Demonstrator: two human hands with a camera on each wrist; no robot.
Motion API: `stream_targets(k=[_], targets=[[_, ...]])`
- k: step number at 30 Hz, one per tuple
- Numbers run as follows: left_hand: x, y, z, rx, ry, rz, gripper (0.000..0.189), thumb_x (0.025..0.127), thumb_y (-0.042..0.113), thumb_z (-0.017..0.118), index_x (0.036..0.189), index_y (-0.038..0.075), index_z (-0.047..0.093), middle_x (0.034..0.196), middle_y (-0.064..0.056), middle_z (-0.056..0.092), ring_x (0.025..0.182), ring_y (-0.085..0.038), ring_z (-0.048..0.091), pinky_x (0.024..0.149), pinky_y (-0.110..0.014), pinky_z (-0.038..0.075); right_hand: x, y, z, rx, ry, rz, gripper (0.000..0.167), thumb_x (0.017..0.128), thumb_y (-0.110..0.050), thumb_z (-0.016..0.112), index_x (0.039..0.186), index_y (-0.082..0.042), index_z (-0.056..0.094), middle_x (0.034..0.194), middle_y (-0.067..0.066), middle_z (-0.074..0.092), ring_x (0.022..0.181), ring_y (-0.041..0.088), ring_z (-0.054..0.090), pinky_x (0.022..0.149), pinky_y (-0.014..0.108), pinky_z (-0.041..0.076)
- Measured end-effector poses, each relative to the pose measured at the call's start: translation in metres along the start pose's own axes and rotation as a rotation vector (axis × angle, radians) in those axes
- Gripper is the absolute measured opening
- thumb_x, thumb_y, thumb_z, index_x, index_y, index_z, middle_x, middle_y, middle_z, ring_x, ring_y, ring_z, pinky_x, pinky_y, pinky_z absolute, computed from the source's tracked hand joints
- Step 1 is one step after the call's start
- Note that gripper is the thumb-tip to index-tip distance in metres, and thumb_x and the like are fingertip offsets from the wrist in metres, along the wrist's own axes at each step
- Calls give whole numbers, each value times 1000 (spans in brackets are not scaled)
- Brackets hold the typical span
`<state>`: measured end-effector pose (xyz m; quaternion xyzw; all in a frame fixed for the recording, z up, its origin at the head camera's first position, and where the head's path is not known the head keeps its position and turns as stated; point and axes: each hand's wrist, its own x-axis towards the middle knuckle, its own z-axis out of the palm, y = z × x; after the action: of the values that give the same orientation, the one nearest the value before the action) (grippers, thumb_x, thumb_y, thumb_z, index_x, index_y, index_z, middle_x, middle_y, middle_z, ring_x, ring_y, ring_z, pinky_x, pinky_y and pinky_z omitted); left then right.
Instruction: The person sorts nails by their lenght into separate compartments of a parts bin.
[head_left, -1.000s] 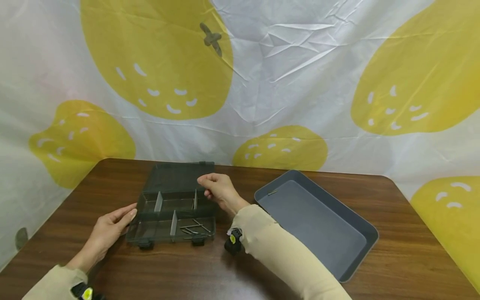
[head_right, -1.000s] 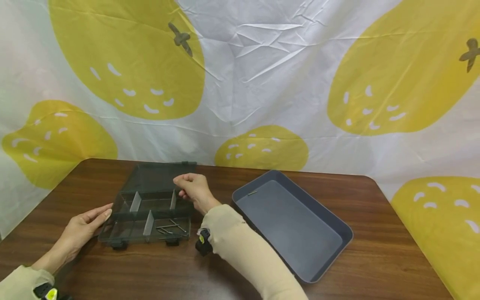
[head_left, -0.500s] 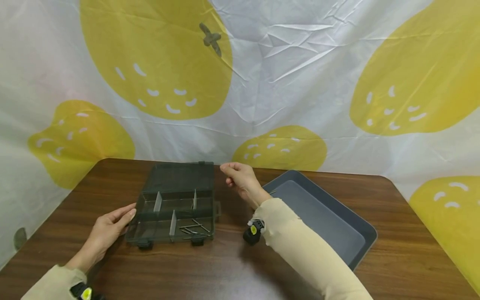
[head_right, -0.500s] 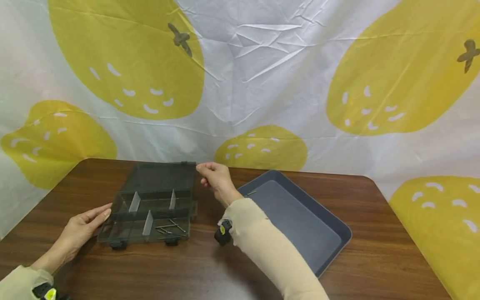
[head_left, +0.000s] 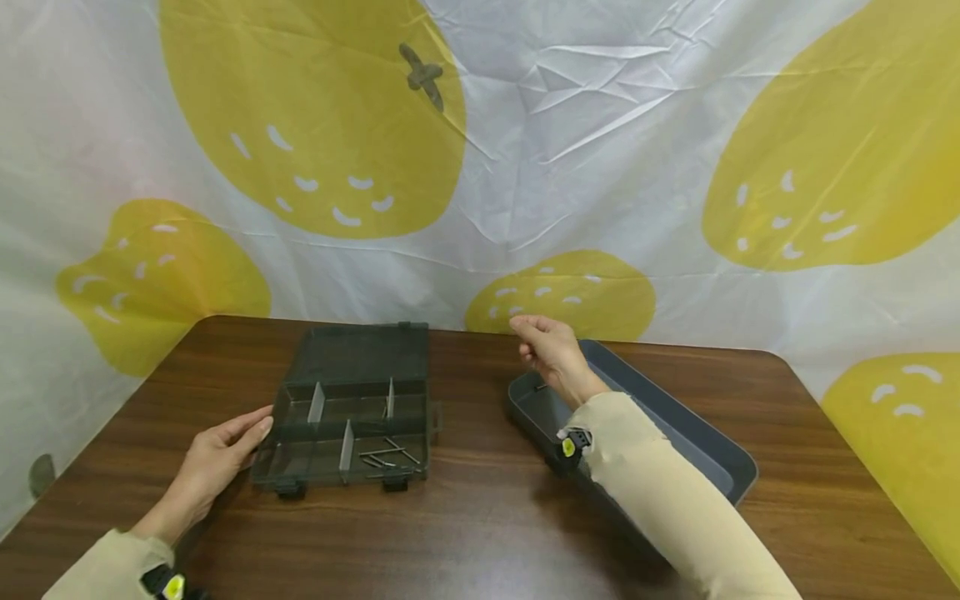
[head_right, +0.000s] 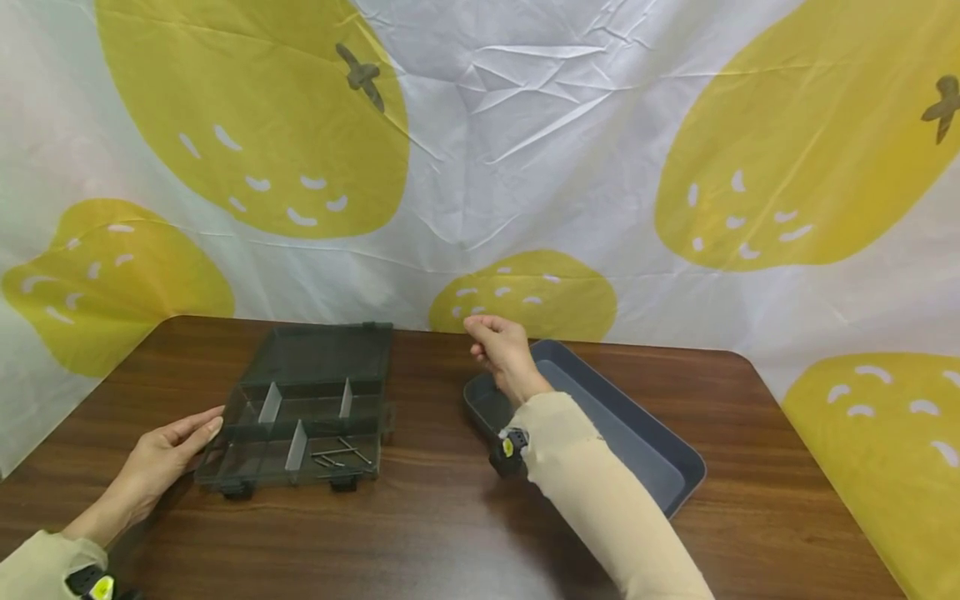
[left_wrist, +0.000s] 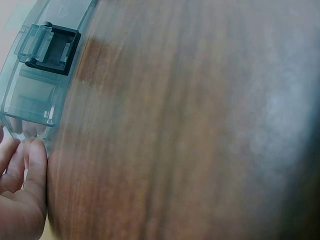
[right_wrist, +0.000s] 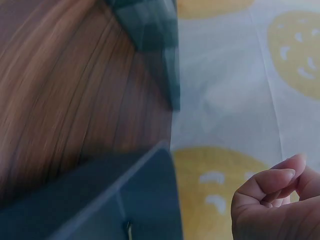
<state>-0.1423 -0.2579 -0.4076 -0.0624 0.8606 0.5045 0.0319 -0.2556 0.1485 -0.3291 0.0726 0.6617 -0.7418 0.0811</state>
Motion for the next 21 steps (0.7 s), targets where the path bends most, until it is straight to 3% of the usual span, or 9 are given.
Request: stream_targets(k=[9, 17, 21], targets=[[0, -1, 0, 1, 7, 5, 65, 95, 48, 48, 142, 5, 41, 142, -20, 40, 85, 22, 45, 74, -16, 52, 0, 4, -45, -111, 32, 6, 33, 96, -15, 54, 123, 4, 52, 79, -4, 53, 52, 1, 48, 47, 13, 40], [1, -2, 0, 3, 16, 3, 65, 95, 49, 49, 142, 5, 42, 141, -20, 42, 84, 21, 46, 73, -15, 51, 1, 17, -72, -255, 35, 35, 24, 95, -14, 58, 110, 3, 58, 89, -2, 55, 51, 0, 49, 48, 14, 42], [1, -1, 1, -3, 20, 7, 65, 95, 49, 49, 141, 4, 42, 141, -20, 42, 85, 21, 46, 73, -15, 51, 2, 23, -80, -318, 6, 60, 25, 95, -15, 58, 112, 4, 58, 89, -3, 57, 54, 0, 49, 50, 15, 43]])
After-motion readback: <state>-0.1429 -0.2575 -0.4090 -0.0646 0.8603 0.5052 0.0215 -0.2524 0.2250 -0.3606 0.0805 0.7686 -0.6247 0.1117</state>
